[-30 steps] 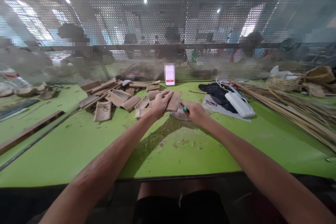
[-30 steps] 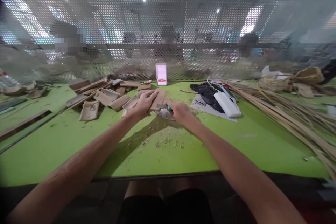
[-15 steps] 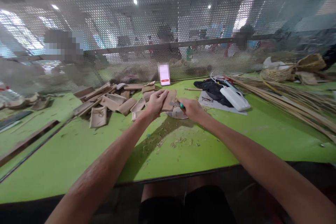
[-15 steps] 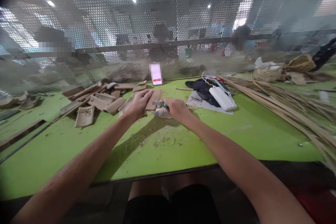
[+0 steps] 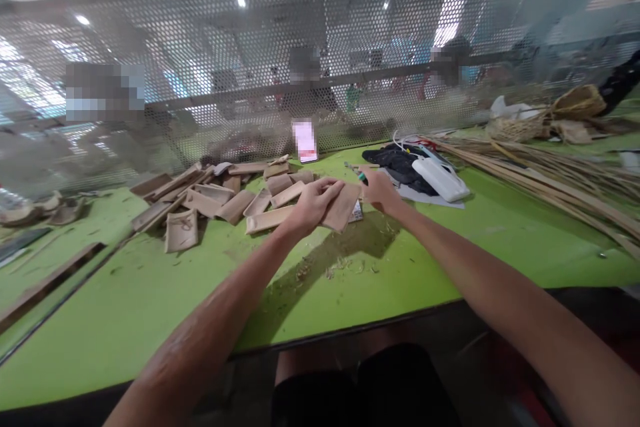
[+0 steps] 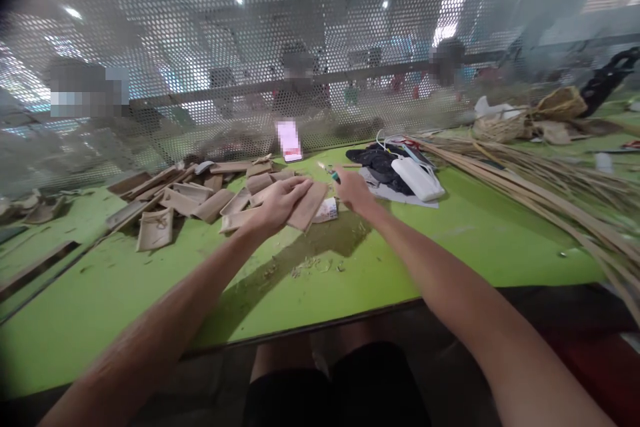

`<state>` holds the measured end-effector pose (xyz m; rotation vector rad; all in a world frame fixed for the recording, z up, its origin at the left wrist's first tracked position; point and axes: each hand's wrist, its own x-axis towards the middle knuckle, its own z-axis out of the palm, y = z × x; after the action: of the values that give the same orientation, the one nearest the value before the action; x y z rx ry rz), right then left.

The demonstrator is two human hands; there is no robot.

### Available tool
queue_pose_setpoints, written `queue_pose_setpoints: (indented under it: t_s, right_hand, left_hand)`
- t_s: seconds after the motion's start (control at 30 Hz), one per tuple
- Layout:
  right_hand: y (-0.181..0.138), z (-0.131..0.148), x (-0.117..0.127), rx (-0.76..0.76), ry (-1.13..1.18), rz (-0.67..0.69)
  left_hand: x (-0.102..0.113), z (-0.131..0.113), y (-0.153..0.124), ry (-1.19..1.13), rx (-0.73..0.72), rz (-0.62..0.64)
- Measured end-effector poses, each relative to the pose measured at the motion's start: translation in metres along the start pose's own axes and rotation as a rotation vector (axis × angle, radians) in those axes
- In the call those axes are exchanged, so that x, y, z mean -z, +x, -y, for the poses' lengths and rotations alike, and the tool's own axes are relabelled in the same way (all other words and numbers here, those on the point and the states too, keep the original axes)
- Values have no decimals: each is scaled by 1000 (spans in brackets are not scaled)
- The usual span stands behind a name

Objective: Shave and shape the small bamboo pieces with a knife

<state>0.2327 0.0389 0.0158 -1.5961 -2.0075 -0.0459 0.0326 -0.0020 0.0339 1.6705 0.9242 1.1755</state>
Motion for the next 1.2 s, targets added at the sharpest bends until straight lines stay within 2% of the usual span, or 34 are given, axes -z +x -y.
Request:
queue_pose_setpoints:
  t_s: [0.1,0.17,0.27,0.4,0.53,0.77,0.9,1.2]
  right_hand:
    - [0,0,4,32,105,-122]
    - [-3,8,5,124,186,-127]
    - [-12,24,5,246,225,-29]
    - [-22,40,3,342,151,126]
    - [-26,48,6,321,20,177]
    - [-26,50,11,242,-166,120]
    - [-27,51,9,224,-194,86]
    - [-28,52,9,211,-216,56]
  left_hand:
    - [0,7,3,-79,85,-64]
    - [6,14,8,-173,143,-125]
    - [15,21,13,-299,146,-165]
    - [17,24,16,-344,142,-230]
    - [16,23,16,-337,138,-311]
    - [18,18,15,-201,15,-346]
    - [21,14,14,-146,-16,-326]
    - [19,10,12,-188,3,-238]
